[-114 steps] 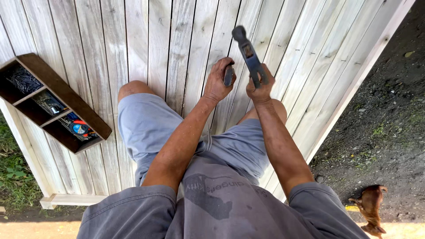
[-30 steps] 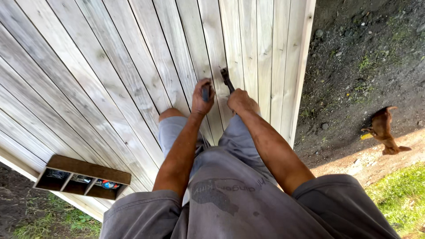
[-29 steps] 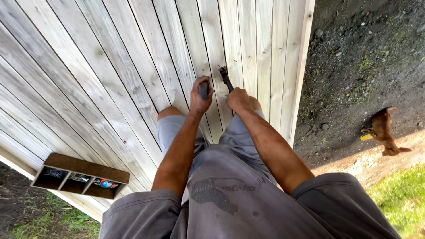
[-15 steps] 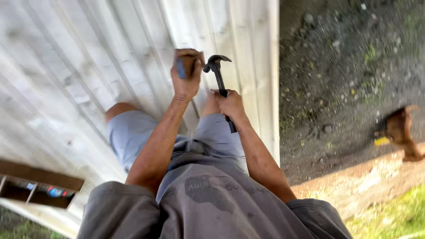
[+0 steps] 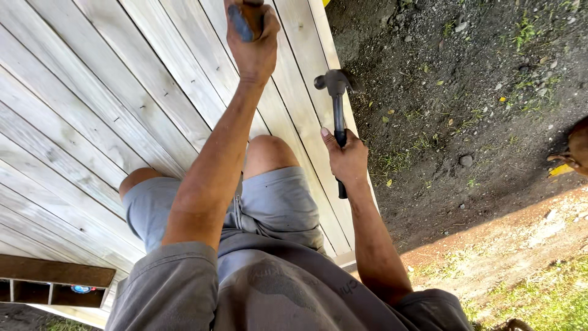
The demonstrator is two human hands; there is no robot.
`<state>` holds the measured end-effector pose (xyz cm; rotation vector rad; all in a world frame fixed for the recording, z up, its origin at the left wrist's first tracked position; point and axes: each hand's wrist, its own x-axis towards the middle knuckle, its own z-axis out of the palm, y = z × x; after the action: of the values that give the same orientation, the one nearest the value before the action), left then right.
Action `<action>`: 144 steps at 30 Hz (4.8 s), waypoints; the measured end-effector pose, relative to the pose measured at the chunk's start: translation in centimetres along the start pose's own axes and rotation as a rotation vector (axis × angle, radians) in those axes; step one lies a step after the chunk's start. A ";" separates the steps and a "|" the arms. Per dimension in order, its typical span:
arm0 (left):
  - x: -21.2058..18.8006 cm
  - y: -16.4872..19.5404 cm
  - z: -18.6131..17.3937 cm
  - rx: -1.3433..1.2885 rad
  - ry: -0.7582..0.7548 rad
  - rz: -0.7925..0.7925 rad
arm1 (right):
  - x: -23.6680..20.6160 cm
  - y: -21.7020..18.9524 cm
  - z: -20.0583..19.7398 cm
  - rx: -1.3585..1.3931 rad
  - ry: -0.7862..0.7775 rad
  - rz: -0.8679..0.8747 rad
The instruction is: The person sits on a wooden plank structure outdoors and hammers nails into the planks, holding nails in one hand while striking with a claw hammer. They take nails from a wooden toolbox tray beside them and hammer along different planks of the structure.
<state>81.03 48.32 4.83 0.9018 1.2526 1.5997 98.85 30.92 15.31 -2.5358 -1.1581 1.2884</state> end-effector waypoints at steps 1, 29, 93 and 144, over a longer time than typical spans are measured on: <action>0.6 -0.5 0.2 0.118 -0.018 0.037 | 0.4 -0.2 -0.1 -0.001 0.008 -0.021; 6.1 -0.9 -0.7 0.429 -0.501 -0.012 | 3.6 -11.6 -3.9 0.024 0.272 -0.846; -10.2 1.0 -4.5 0.220 -0.283 0.077 | 7.7 1.7 11.3 -0.001 0.265 -0.283; -11.3 0.6 -7.4 0.470 -0.289 -0.087 | -4.5 -1.3 0.9 0.071 0.157 -0.741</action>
<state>78.02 35.19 3.47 1.2977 1.4585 1.0722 95.81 28.65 18.20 -1.8068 -1.7259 0.8922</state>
